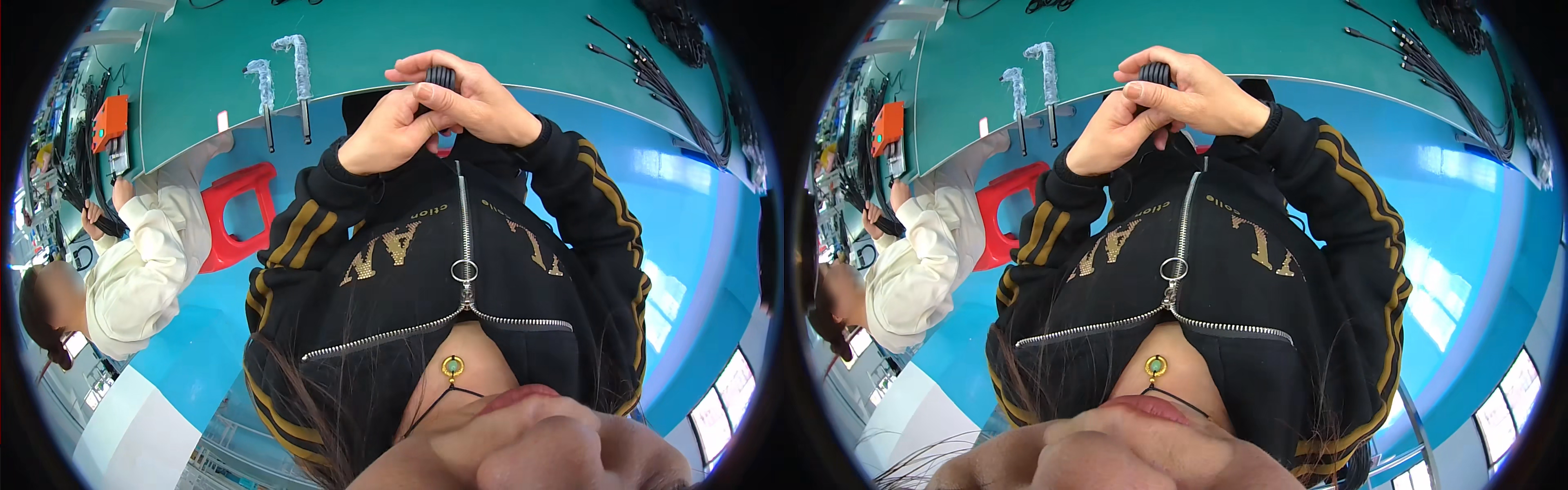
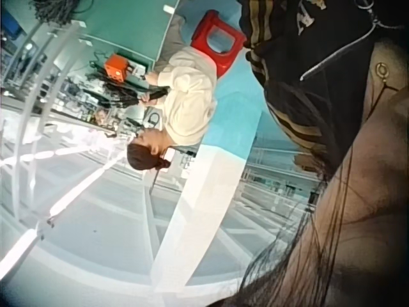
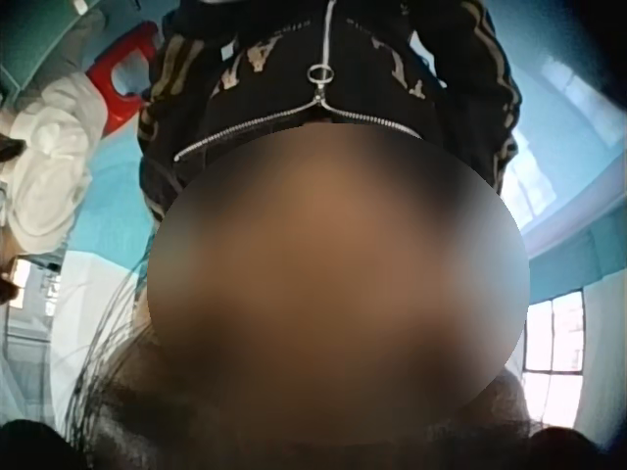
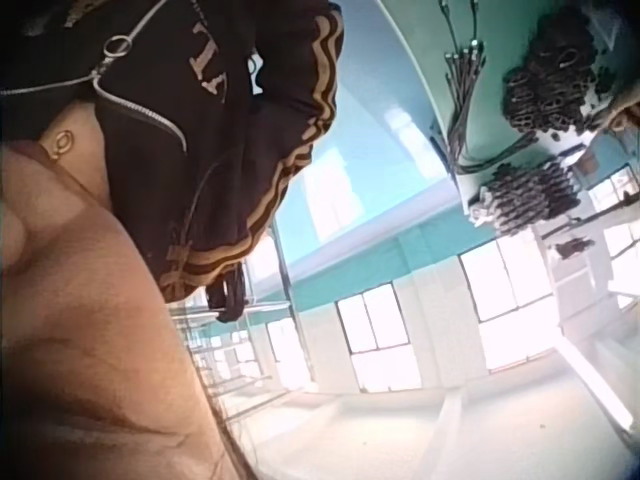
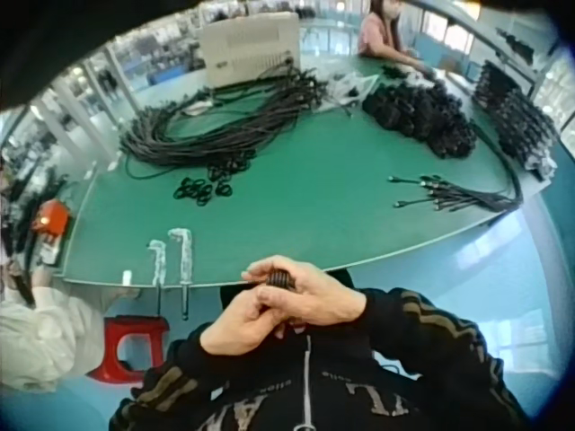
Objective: Coiling and securing black electrical cables at a manual assembly station.
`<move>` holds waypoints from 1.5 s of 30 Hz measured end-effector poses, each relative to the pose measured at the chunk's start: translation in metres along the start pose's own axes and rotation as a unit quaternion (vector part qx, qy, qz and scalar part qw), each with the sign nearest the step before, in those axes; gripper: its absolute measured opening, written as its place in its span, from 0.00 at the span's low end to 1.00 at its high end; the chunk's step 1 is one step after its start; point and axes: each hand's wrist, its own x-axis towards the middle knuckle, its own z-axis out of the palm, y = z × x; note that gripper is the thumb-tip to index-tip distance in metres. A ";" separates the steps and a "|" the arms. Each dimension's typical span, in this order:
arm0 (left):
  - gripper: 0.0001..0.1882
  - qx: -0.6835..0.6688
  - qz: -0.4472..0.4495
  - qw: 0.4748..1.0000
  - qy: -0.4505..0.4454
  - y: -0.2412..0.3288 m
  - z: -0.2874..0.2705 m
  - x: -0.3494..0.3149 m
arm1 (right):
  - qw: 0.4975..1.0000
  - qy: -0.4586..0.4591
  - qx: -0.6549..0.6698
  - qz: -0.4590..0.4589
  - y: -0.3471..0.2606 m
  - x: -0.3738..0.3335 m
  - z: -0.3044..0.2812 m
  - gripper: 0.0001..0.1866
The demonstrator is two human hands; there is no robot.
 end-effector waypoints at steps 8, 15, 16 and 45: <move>0.08 -0.001 -0.023 0.999 0.041 -0.006 -0.017 -0.003 | 0.998 -0.007 0.004 0.069 -0.002 0.021 0.012 0.20; 0.09 -0.075 0.040 0.989 0.118 -0.005 -0.046 -0.024 | 0.954 -0.038 -0.273 -0.119 -0.005 0.119 -0.043 0.17; 0.10 -0.095 0.042 0.986 0.128 -0.005 -0.049 -0.029 | 0.920 0.015 -0.362 -0.148 -0.001 0.144 -0.055 0.16; 0.10 -0.054 0.087 0.947 0.303 -0.006 -0.036 0.017 | 0.959 0.110 -0.234 0.115 0.020 0.127 -0.106 0.11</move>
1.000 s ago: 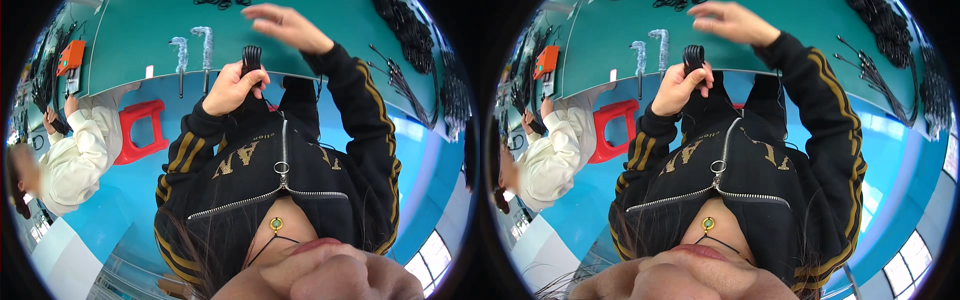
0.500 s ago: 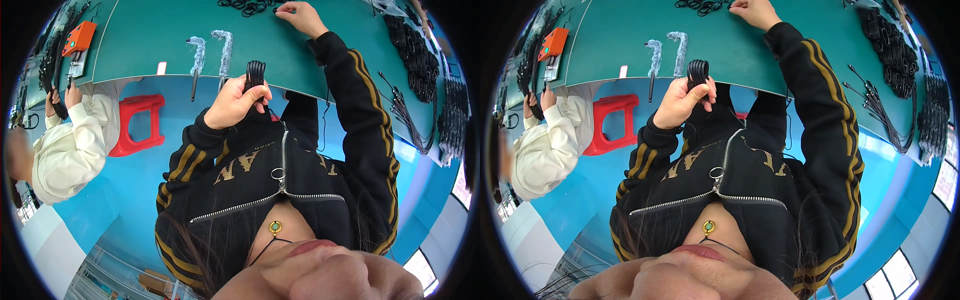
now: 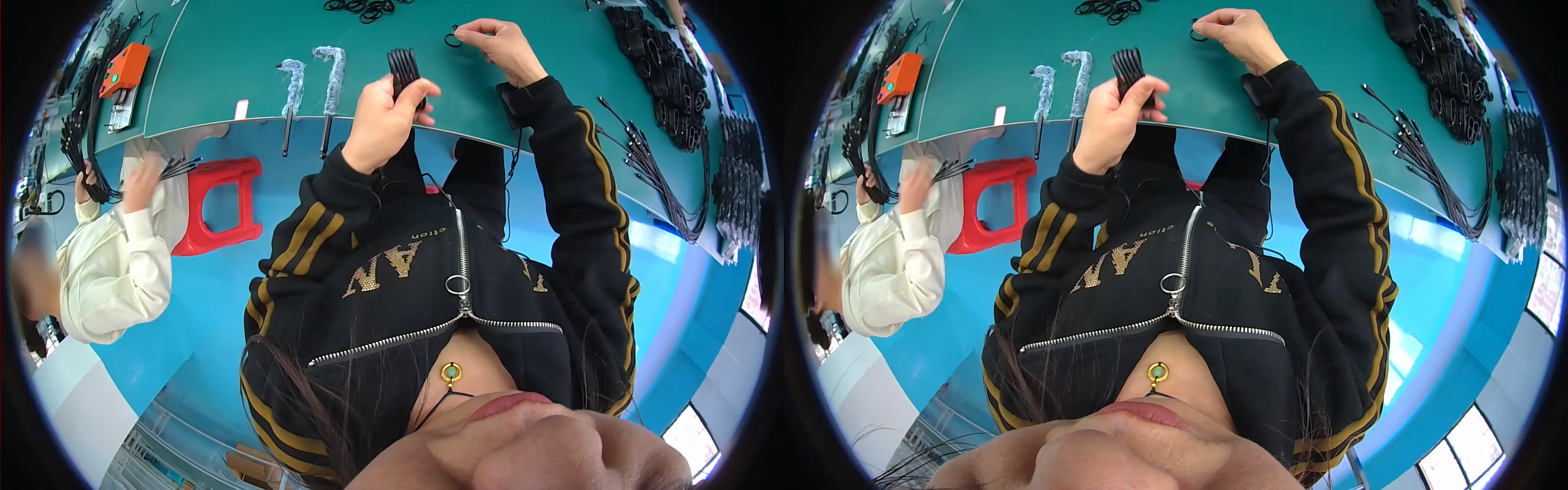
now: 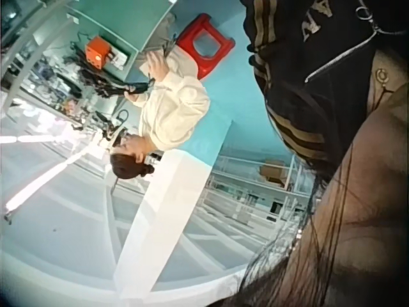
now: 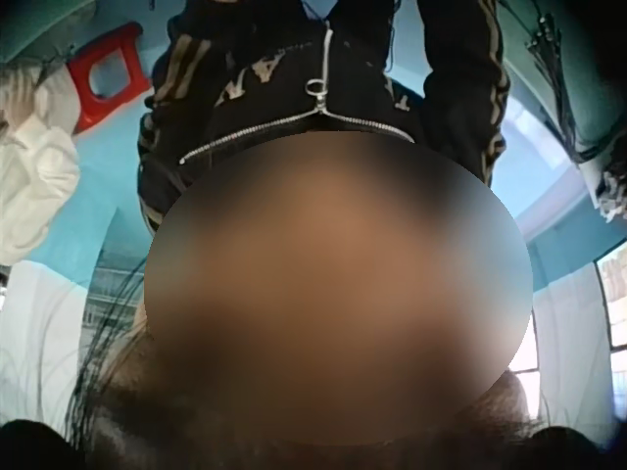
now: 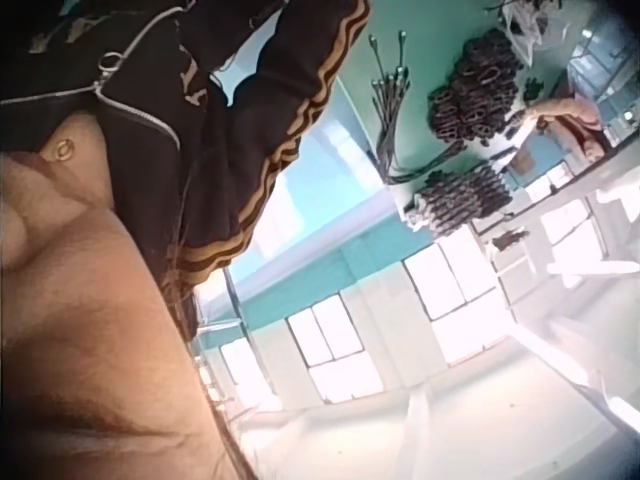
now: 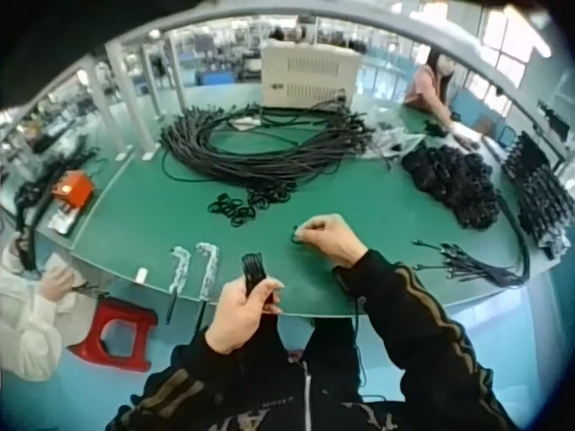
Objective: Coiling and securing black electrical cables at a manual assembly station.
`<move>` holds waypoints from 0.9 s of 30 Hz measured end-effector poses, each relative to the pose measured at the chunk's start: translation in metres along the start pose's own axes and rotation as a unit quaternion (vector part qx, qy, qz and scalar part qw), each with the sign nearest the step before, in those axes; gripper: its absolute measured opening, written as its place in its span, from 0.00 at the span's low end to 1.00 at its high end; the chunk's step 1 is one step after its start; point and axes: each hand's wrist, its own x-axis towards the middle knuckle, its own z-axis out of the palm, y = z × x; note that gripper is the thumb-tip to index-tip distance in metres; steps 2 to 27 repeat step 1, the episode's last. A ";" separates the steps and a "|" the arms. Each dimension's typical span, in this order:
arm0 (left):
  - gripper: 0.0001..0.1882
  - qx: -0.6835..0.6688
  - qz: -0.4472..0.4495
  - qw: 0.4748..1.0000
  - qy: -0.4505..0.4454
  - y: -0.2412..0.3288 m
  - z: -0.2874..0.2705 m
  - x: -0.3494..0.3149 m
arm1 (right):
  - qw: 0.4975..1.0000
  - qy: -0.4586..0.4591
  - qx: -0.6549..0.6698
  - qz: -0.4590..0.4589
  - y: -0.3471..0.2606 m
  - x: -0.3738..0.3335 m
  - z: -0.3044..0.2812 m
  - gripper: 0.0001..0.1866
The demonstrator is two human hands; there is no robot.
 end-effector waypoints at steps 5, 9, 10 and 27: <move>0.11 0.034 0.013 0.999 0.011 0.000 0.001 0.007 | 0.996 -0.037 0.067 0.044 -0.005 -0.007 -0.004 0.11; 0.11 0.034 0.013 0.999 0.011 0.000 0.001 0.007 | 0.996 -0.037 0.067 0.044 -0.005 -0.007 -0.004 0.11; 0.11 0.034 0.013 0.999 0.011 0.000 0.001 0.007 | 0.996 -0.037 0.067 0.044 -0.005 -0.007 -0.004 0.11; 0.11 0.034 0.013 0.999 0.011 0.000 0.001 0.007 | 0.996 -0.037 0.067 0.044 -0.005 -0.007 -0.004 0.11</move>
